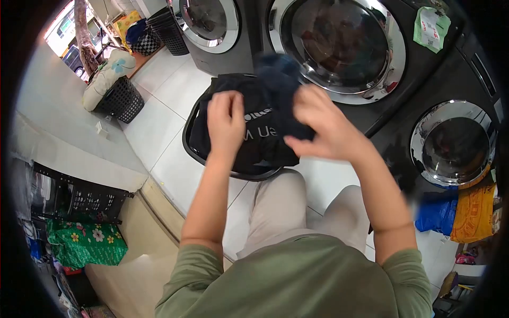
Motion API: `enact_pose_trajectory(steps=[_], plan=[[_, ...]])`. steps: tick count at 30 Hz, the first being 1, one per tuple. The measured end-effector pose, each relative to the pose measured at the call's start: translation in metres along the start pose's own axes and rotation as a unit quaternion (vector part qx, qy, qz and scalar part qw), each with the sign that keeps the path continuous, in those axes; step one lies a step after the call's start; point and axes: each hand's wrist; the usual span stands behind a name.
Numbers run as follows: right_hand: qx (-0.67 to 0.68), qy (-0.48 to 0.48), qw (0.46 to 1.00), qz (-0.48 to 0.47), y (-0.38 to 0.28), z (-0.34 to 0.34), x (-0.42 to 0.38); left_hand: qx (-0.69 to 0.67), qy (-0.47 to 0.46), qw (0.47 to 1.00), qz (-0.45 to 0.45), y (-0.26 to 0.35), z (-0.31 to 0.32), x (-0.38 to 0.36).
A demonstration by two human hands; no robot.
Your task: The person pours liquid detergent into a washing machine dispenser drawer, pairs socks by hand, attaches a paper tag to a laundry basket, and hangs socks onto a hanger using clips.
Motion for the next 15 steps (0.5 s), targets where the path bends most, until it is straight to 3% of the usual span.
enact_pose_trajectory(steps=[2,3,4,6,8,10,12,14,15], plan=[[0.034,-0.128,0.988,0.074,0.04,0.02,0.028,0.193,0.051,0.976,0.083,-0.052,0.006,0.029],[0.053,-0.129,0.988,0.062,0.068,0.042,0.029,0.372,0.005,0.928,0.01,-0.074,0.009,0.024],[0.07,-0.128,0.988,0.051,0.095,0.075,0.02,0.446,-0.1,0.885,-0.09,-0.085,0.008,0.012],[-0.051,-0.295,0.942,0.151,0.128,0.156,-0.018,0.453,-0.185,0.85,-0.195,-0.115,0.008,-0.007],[-0.008,-0.306,0.913,0.27,0.137,0.214,-0.05,0.443,-0.208,0.847,-0.208,-0.137,0.003,-0.003],[0.036,-0.294,0.915,0.274,0.157,0.214,-0.05,0.44,-0.211,0.851,-0.194,-0.132,0.01,0.005],[0.009,-0.272,0.93,0.247,0.159,0.206,-0.051,0.434,-0.225,0.872,0.022,-0.205,0.012,0.012],[0.023,-0.223,0.931,0.287,0.137,0.175,-0.042,0.316,-0.215,0.922,-0.058,-0.165,0.009,0.005],[-0.003,-0.191,0.931,0.31,0.116,0.155,-0.043,0.375,-0.216,0.899,0.07,-0.208,0.005,0.01]])
Point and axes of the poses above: each hand's wrist, its own x-axis towards the middle knuckle, its own z-axis out of the palm, y = z × x, and after that the axes turned 12 degrees about -z, right-handed
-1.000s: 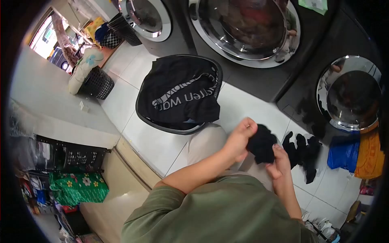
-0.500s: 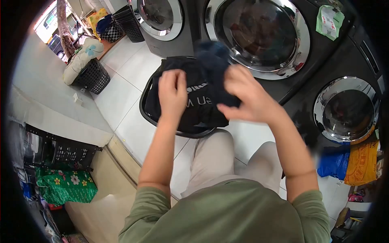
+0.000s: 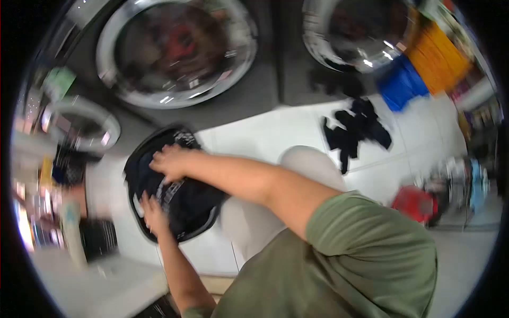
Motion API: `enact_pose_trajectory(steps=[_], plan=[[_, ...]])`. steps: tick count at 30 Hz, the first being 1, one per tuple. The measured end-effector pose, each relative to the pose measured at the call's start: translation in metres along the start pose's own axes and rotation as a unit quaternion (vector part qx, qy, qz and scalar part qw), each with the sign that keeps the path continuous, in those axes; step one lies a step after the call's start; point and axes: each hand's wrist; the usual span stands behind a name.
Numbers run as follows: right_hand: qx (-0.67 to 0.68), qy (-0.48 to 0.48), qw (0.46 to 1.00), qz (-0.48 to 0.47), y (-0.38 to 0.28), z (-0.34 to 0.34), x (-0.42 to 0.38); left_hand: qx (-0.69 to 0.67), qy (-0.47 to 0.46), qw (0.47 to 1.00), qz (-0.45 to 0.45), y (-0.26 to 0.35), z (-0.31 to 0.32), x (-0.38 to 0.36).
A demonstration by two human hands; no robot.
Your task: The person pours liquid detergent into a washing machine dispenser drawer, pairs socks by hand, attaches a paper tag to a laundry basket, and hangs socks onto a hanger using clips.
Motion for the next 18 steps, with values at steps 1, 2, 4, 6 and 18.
enact_pose_trajectory(steps=[1,2,4,6,18], plan=[[-0.012,0.042,0.999,0.033,-0.003,0.008,-0.011,-0.031,-0.031,0.998,-0.054,-0.005,0.002,0.001],[0.029,0.064,0.997,0.029,0.002,0.025,-0.025,-0.04,-0.044,0.996,-0.062,-0.004,0.001,0.003],[0.104,0.046,0.993,-0.002,0.008,0.026,-0.066,-0.037,-0.062,0.996,-0.058,-0.022,0.004,0.006],[0.095,0.023,0.992,-0.082,0.008,0.017,-0.11,-0.057,-0.076,0.992,-0.082,-0.014,-0.004,0.004],[-0.091,0.077,0.566,0.816,0.167,0.076,-0.7,-0.006,0.256,0.966,0.035,0.126,-0.076,-0.032]])
Point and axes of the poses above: each hand's wrist, its own x-axis towards the middle knuckle, its own z-axis out of the palm, y = z × x, and after that the axes turned 12 degrees about -z, right-handed
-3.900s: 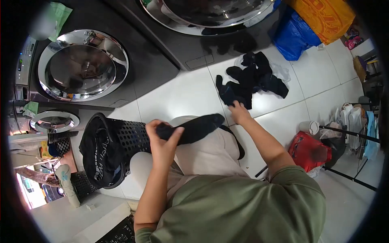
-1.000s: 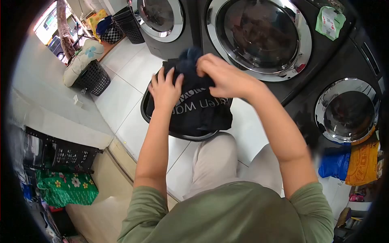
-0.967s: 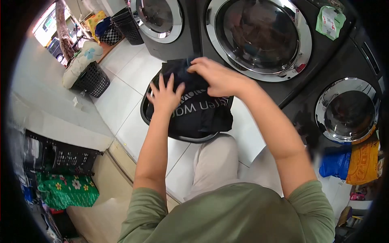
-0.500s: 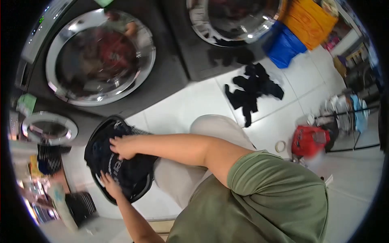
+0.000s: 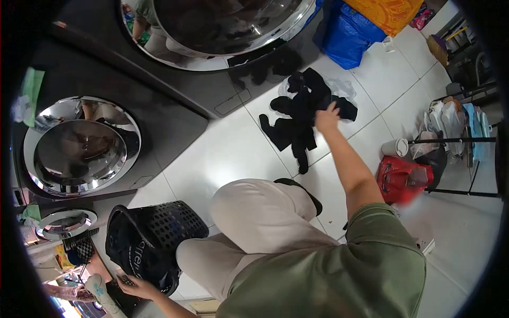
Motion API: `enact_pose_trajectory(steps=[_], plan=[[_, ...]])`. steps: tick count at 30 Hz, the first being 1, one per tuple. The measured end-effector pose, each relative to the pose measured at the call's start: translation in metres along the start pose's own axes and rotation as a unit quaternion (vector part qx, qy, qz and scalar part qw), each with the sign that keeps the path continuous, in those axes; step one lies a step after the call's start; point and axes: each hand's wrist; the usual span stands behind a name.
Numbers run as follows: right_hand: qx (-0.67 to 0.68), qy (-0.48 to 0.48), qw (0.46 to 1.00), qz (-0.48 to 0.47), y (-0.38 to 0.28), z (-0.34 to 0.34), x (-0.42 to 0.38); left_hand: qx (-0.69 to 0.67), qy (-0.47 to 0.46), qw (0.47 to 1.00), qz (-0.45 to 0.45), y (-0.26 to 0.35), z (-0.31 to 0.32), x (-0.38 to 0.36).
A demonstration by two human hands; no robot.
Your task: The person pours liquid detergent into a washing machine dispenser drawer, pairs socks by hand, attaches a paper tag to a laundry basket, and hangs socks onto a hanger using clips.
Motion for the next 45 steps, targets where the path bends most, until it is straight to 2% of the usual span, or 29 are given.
enact_pose_trajectory(steps=[3,5,8,9,10,12,15,18,19,21,22,23,24,25,26,28,30,31,32,33,36,37,38,39,40,41,43,44,45], plan=[[-0.047,-0.057,0.994,-0.075,0.065,0.026,0.02,-0.13,-0.04,0.979,0.149,0.164,-0.016,-0.025],[0.045,-0.031,0.995,-0.079,0.089,0.061,0.035,-0.2,-0.156,0.944,0.209,0.236,-0.012,-0.05],[0.201,0.166,0.962,-0.078,0.1,0.033,0.019,-0.332,-0.361,0.823,0.287,0.319,-0.013,-0.083],[0.247,0.297,0.917,-0.095,0.091,0.008,0.0,-0.378,-0.421,0.771,0.294,0.344,-0.014,-0.093],[0.37,0.257,0.891,-0.058,0.084,-0.022,-0.023,-0.418,-0.482,0.726,0.256,0.367,-0.013,-0.105],[0.624,0.286,0.72,-0.102,0.064,-0.066,-0.062,-0.45,-0.562,0.664,0.203,0.41,-0.014,-0.128],[0.873,0.046,0.476,-0.096,0.011,-0.152,-0.14,-0.462,-0.61,0.628,0.14,0.453,-0.019,-0.155],[0.928,-0.028,0.361,-0.088,-0.025,-0.15,-0.166,-0.344,-0.816,0.461,0.062,0.452,-0.021,-0.152],[0.933,-0.068,0.346,-0.076,-0.03,-0.148,-0.166,-0.253,-0.901,0.353,0.005,0.445,-0.022,-0.148],[0.841,-0.131,0.518,-0.079,-0.012,-0.092,-0.121,-0.301,-0.866,0.39,-0.087,0.425,-0.043,-0.142],[0.668,-0.045,0.73,-0.14,0.003,-0.048,-0.085,-0.294,-0.863,0.392,-0.125,0.413,-0.052,-0.137],[0.437,0.044,0.878,-0.191,0.02,-0.006,-0.049,-0.288,-0.858,0.394,-0.164,0.399,-0.058,-0.13],[0.279,-0.073,0.947,-0.145,0.037,0.016,-0.023,-0.284,-0.849,0.395,-0.203,0.384,-0.061,-0.125],[0.063,-0.135,0.985,-0.085,0.044,0.049,-0.004,-0.242,-0.854,0.436,-0.146,0.366,-0.062,-0.121],[0.009,-0.14,0.99,-0.01,0.046,0.049,0.002,-0.24,-0.855,0.434,-0.154,0.347,-0.064,-0.122],[0.014,-0.102,0.984,-0.148,0.087,0.13,0.043,-0.193,-0.855,0.464,-0.129,0.324,-0.068,-0.117],[0.126,-0.016,0.99,-0.057,0.074,0.083,0.047,-0.106,-0.844,0.523,-0.062,0.31,-0.074,-0.103],[0.179,0.173,0.965,-0.087,0.072,0.058,0.038,-0.121,-0.815,0.564,-0.051,0.3,-0.074,-0.102],[0.211,0.227,0.951,-0.021,0.056,0.002,0.023,-0.134,-0.785,0.604,-0.039,0.287,-0.073,-0.104],[0.296,0.303,0.905,-0.046,0.061,-0.027,0.019,-0.144,-0.752,0.642,-0.027,0.277,-0.074,-0.105],[0.586,0.396,0.7,-0.101,0.036,-0.149,-0.035,-0.205,-0.649,0.732,0.019,0.276,-0.074,-0.099],[0.644,0.369,0.66,-0.116,0.015,-0.185,-0.055,-0.218,-0.609,0.761,0.047,0.278,-0.071,-0.094],[0.66,0.303,0.668,-0.162,-0.004,-0.208,-0.073,-0.277,-0.554,0.78,0.088,0.284,-0.068,-0.092],[0.613,0.209,0.73,-0.219,-0.026,-0.236,-0.102,-0.324,-0.489,0.8,0.126,0.293,-0.067,-0.09],[0.623,0.083,0.708,-0.323,-0.047,-0.253,-0.129,-0.375,-0.479,0.784,0.128,0.311,-0.076,-0.08],[0.619,0.001,0.658,-0.429,-0.072,-0.268,-0.161,-0.431,-0.469,0.762,0.119,0.324,-0.082,-0.077],[0.628,-0.005,0.42,-0.656,-0.129,-0.291,-0.205,-0.487,-0.415,0.754,0.145,0.341,-0.094,-0.073],[0.688,0.028,0.373,-0.622,-0.149,-0.299,-0.222,-0.545,-0.368,0.725,0.204,0.342,-0.093,-0.061],[0.744,0.058,0.333,-0.577,-0.163,-0.306,-0.235,-0.479,-0.344,0.772,0.238,0.33,-0.096,-0.06]])
Point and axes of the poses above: each hand's wrist, its own x-axis towards the middle knuckle, its own z-axis out of the palm, y = z × x, and after that the axes turned 12 degrees about -z, right-handed
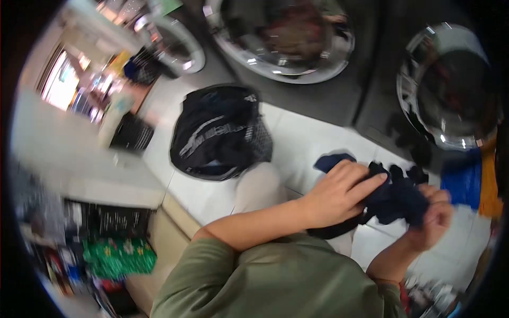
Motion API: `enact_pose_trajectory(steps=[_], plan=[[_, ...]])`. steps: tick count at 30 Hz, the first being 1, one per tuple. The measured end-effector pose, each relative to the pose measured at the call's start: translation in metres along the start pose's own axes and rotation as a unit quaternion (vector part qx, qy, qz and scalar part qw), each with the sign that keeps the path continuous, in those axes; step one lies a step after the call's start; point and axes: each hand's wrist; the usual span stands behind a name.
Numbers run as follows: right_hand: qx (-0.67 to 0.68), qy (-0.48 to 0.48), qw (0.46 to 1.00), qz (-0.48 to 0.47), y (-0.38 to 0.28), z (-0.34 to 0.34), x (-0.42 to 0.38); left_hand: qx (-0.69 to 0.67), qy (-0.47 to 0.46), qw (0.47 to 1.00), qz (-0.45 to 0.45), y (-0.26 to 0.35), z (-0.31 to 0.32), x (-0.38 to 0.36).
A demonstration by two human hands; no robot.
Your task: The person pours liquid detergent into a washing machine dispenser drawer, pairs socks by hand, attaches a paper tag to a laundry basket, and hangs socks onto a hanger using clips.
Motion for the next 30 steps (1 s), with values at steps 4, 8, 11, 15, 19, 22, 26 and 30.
enact_pose_trajectory(steps=[4,8,11,15,19,22,26,30], plan=[[-0.107,0.155,0.975,0.12,0.02,-0.015,0.019,0.061,0.041,0.99,-0.118,-0.016,-0.086,-0.04],[-0.094,0.028,0.957,0.272,0.068,0.072,0.013,0.26,0.086,0.954,-0.123,-0.018,-0.176,-0.092],[-0.073,-0.073,0.917,0.385,0.098,0.141,0.041,0.229,0.093,0.961,-0.123,-0.041,-0.243,-0.126],[-0.039,-0.116,0.93,0.346,0.15,0.222,0.057,0.259,0.21,0.906,-0.259,-0.075,-0.343,-0.154],[0.069,-0.11,0.936,0.328,0.154,0.285,0.078,0.07,0.334,0.908,-0.243,-0.071,-0.382,-0.169],[0.117,-0.211,0.913,0.328,0.144,0.321,0.082,-0.026,0.338,0.926,-0.163,-0.059,-0.313,-0.125],[0.178,-0.228,0.914,0.284,0.131,0.333,0.092,-0.324,0.247,0.892,-0.194,-0.08,-0.232,-0.084],[0.065,-0.326,0.914,0.232,0.131,0.301,0.058,-0.445,0.345,0.789,-0.248,-0.055,-0.232,-0.07]])
Point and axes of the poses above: each hand's wrist, its own x-axis towards the middle knuckle, its own z-axis out of the palm, y = z × x, and after that the axes turned 12 degrees about -z, right-handed
